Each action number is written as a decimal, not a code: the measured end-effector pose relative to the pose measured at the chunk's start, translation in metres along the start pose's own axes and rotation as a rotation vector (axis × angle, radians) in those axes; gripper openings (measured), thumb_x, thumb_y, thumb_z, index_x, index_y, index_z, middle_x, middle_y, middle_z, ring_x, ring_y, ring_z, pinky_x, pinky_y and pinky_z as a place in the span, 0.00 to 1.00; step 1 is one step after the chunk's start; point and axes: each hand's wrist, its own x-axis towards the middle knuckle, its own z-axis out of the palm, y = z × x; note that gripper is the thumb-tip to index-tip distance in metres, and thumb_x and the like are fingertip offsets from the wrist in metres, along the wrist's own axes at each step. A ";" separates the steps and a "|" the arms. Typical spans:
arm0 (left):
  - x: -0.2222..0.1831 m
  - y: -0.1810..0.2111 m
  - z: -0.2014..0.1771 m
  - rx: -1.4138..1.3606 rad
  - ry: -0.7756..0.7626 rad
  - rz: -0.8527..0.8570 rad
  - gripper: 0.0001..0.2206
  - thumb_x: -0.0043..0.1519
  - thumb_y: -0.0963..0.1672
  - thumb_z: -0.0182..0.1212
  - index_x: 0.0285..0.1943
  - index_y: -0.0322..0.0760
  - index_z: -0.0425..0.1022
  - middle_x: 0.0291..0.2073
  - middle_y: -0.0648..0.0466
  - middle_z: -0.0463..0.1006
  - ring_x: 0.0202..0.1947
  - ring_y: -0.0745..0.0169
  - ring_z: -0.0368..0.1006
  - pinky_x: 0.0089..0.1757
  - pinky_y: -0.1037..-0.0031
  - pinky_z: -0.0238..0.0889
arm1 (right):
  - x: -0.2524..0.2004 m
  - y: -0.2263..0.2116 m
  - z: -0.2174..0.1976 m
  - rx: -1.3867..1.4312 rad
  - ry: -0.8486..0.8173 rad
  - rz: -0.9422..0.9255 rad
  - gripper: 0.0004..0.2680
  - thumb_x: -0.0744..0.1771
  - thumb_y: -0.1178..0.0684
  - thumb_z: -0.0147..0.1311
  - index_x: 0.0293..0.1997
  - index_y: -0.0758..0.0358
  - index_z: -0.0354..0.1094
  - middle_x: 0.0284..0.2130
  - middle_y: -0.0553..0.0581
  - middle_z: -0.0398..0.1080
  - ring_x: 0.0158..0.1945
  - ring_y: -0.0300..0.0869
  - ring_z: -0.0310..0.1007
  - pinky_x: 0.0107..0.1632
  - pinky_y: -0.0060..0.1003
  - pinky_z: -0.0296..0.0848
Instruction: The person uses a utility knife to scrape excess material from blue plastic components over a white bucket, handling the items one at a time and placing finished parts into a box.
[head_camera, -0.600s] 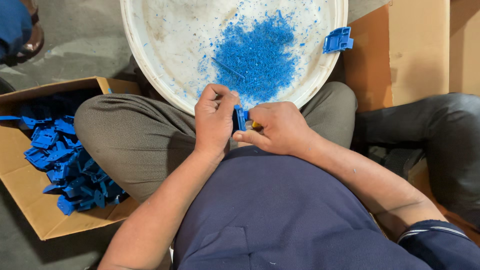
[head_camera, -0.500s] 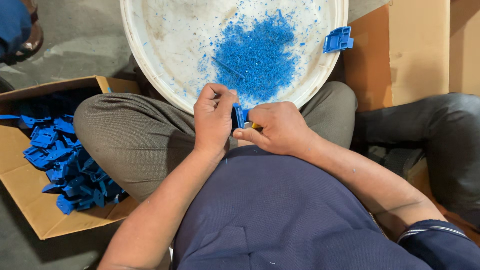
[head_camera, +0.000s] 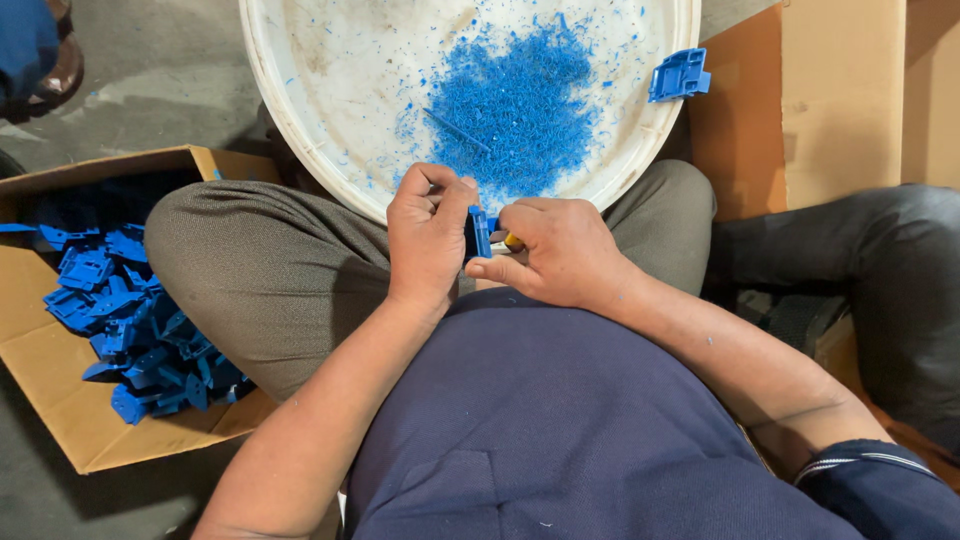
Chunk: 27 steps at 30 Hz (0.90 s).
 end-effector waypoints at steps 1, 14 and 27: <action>0.000 0.000 0.000 0.000 -0.004 0.004 0.05 0.65 0.40 0.62 0.40 0.36 0.69 0.30 0.58 0.73 0.29 0.76 0.66 0.32 0.80 0.62 | 0.000 0.000 0.000 -0.002 0.002 -0.002 0.20 0.63 0.35 0.64 0.24 0.63 0.62 0.21 0.59 0.66 0.28 0.56 0.70 0.31 0.50 0.66; -0.001 0.004 0.002 -0.022 0.015 -0.014 0.05 0.64 0.39 0.62 0.40 0.36 0.69 0.29 0.59 0.72 0.27 0.78 0.64 0.30 0.80 0.58 | 0.002 -0.004 -0.003 -0.004 -0.031 0.013 0.19 0.63 0.36 0.64 0.23 0.63 0.65 0.20 0.57 0.67 0.25 0.56 0.70 0.29 0.50 0.66; -0.007 0.015 0.000 0.038 -0.066 -0.057 0.12 0.69 0.45 0.54 0.37 0.34 0.78 0.30 0.59 0.78 0.33 0.77 0.70 0.39 0.80 0.65 | -0.009 0.017 0.008 0.602 0.109 0.138 0.09 0.68 0.50 0.61 0.35 0.63 0.68 0.20 0.52 0.64 0.24 0.40 0.60 0.28 0.36 0.61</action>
